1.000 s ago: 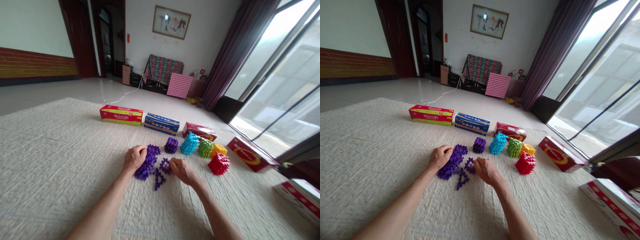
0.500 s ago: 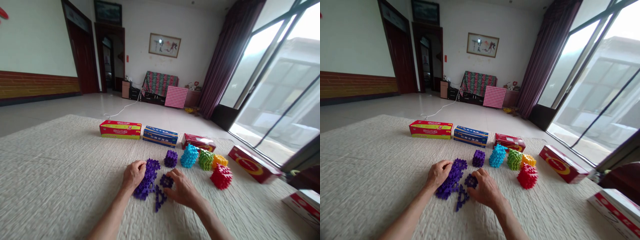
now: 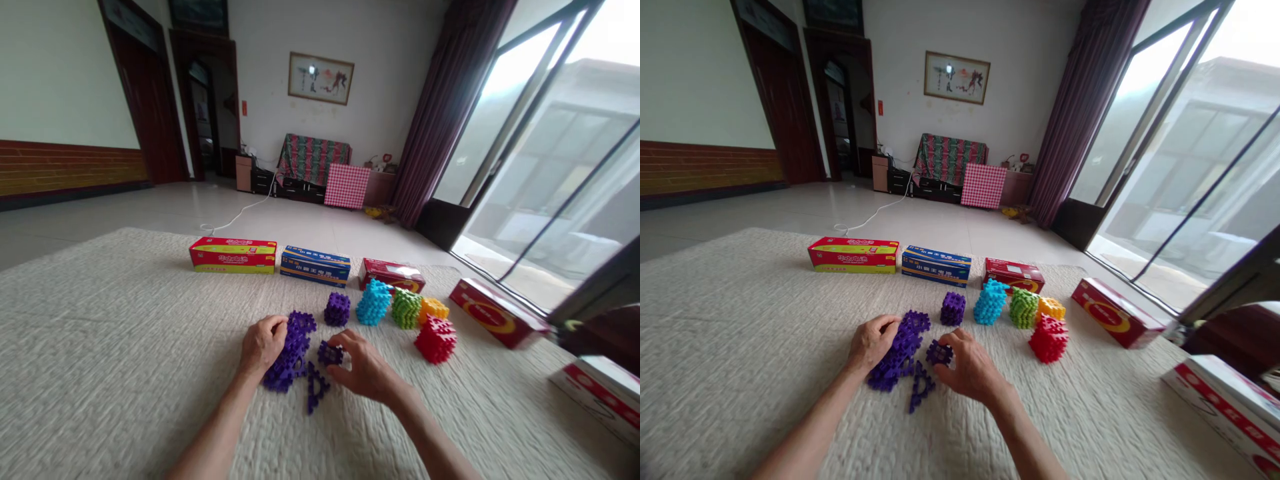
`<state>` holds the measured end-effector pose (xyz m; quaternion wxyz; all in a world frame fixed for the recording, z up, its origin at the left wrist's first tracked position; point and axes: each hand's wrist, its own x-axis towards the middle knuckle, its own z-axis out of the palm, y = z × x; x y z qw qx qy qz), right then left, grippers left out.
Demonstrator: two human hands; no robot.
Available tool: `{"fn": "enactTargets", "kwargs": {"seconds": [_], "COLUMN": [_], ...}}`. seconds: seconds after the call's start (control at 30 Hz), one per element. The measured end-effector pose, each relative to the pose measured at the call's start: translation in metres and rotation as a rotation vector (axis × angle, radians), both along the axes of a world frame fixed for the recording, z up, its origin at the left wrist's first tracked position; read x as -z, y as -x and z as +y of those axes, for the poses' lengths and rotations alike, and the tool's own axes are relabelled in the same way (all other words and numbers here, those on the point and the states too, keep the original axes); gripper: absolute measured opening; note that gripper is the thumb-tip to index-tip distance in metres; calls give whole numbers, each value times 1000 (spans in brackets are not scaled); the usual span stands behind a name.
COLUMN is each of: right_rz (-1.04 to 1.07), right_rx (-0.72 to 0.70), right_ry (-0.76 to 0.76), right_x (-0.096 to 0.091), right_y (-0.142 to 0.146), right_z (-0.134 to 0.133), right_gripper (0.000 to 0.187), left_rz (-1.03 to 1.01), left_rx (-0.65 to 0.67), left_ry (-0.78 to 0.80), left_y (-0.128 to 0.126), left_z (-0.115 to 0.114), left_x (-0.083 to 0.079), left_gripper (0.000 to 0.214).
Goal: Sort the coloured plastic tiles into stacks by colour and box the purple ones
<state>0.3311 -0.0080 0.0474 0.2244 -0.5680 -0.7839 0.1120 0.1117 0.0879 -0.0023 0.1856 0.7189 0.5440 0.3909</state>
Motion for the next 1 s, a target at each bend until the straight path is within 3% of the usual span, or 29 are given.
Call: {"fn": "enactTargets", "kwargs": {"seconds": [0.13,0.3,0.4,0.57,0.67,0.77,0.87,1.0], "right_rz": [34,-40,-99,-147,-112,-59,-48,-114], "right_rx": [-5,68,107,140,147,58,-110,-119], "right_ry": [-77,-191,-171,-142,-218,-213,-89,-46], "right_x": [-20,-49,-56,-53,-53,-49,-34,-8], "right_y": [-5,-17,-23,-28,-22,-5,19,46], "right_z": [9,46,67,79,68,51,38,38], "right_gripper": [33,35,34,36,36,25,25,42], "left_rz": [6,1,-6,-2,-5,-11,-14,-23], "left_rx": [0,5,7,6,3,-7,-8,0], "left_ry": [-8,14,19,19,19,12,-6,-48], "left_y": [0,0,0,0,0,0,0,1], "left_z": [-2,-2,-2,-1,-1,-1,0,2], "left_x": [-2,-4,-4,-2,-1,-1,0,2], "left_gripper": [23,23,23,24,23,23,24,24]}}
